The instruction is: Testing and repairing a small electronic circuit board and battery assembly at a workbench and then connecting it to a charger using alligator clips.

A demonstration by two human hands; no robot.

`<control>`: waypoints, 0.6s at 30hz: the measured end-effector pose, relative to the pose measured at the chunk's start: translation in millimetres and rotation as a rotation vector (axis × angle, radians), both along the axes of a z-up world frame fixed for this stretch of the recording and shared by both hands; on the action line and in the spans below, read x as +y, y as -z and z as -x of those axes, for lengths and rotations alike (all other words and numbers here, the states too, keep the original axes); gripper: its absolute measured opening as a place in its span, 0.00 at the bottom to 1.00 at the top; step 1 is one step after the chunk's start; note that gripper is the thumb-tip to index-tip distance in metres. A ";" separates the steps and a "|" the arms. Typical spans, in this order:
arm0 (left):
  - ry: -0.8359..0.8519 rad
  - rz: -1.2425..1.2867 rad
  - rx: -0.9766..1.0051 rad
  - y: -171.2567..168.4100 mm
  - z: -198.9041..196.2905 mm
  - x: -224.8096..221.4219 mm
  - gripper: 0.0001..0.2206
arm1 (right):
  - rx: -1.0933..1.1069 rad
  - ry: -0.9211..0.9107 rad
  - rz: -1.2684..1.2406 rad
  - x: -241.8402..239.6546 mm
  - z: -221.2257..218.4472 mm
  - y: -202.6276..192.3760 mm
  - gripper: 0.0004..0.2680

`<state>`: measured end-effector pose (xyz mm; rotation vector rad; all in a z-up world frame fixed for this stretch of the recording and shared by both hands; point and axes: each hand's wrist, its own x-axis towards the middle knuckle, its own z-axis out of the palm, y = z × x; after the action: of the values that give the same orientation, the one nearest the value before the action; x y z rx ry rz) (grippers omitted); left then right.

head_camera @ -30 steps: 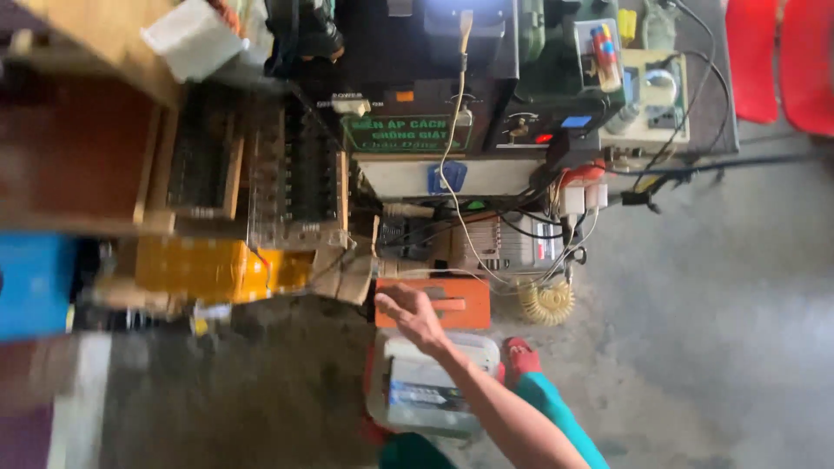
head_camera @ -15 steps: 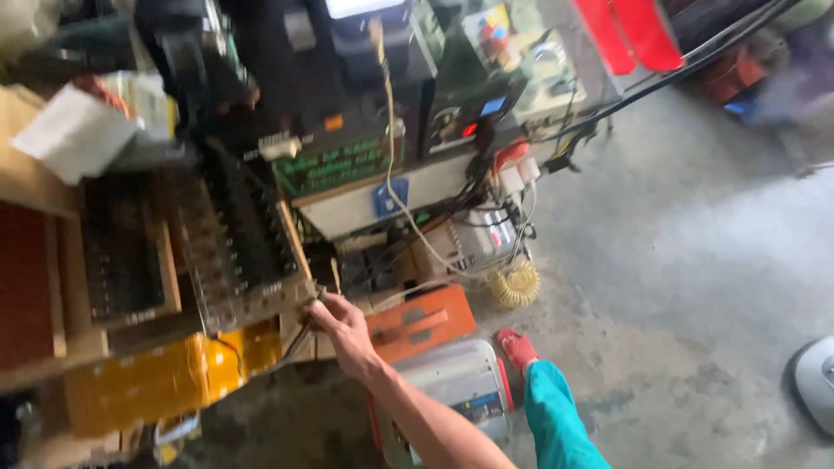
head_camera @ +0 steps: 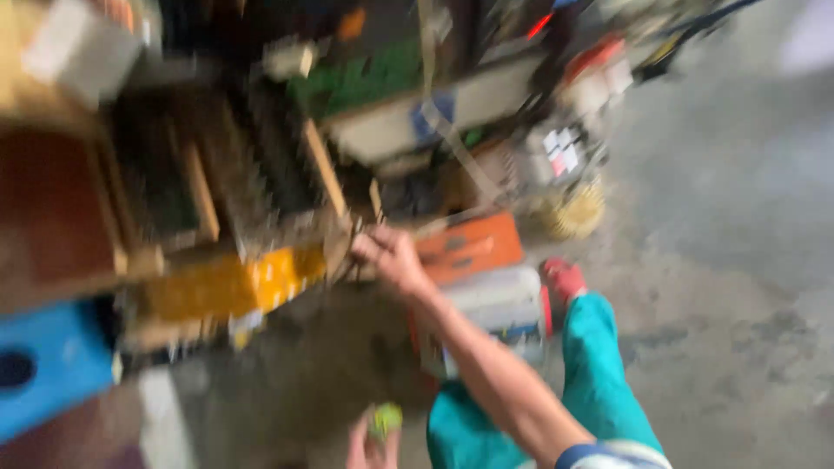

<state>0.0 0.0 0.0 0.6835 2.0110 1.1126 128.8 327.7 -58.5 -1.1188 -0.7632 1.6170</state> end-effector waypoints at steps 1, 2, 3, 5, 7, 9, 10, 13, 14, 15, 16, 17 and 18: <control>-0.031 0.045 0.020 -37.7 -29.7 47.7 0.22 | -0.037 0.012 -0.048 -1.3 -1.8 3.8 0.07; -0.065 0.082 0.040 -57.7 -30.8 55.6 0.22 | -0.016 -0.022 -0.011 -8.7 -0.7 1.6 0.07; 0.050 -0.006 0.132 -77.6 -32.5 64.4 0.19 | -0.006 -0.052 0.026 -15.8 -0.6 -1.5 0.08; 0.178 -0.093 0.231 -103.6 -33.9 88.8 0.17 | 0.012 -0.074 0.058 -17.9 -7.2 -11.7 0.08; 0.345 -0.216 0.502 -123.1 -36.4 111.2 0.16 | -0.102 -0.123 0.139 -16.7 -17.6 -26.8 0.16; 0.404 -0.244 0.598 -134.7 -36.7 120.6 0.16 | -0.104 -0.193 0.048 -24.2 -34.0 -46.3 0.13; 0.465 -0.287 0.691 -139.6 -37.1 126.6 0.16 | -0.111 -0.258 -0.057 -26.0 -43.3 -56.6 0.12; 0.574 -0.255 0.845 -151.9 -41.2 126.9 0.15 | -0.159 -0.295 -0.004 -57.4 -62.4 -47.0 0.24; 0.580 -0.253 0.844 -155.8 -42.3 126.7 0.15 | -0.158 -0.291 0.000 -65.7 -71.1 -53.2 0.24; 0.631 -0.236 0.898 -159.5 -43.7 126.8 0.14 | -0.181 -0.329 -0.043 -73.9 -80.1 -59.2 0.21; 0.682 -0.217 0.950 -163.1 -46.2 126.4 0.14 | -0.205 -0.370 -0.085 -82.5 -90.2 -65.2 0.19; 0.687 -0.214 0.947 -166.1 -48.2 127.5 0.14 | -0.205 -0.367 -0.079 -90.6 -97.7 -67.5 0.19; 0.711 -0.212 0.924 -169.0 -49.7 127.9 0.14 | -0.165 -0.391 -0.121 -100.3 -105.3 -69.9 0.19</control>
<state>49.7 127.9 169.0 2.1144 2.0175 0.5956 234.1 227.4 11.4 -1.0704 -1.2335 1.7824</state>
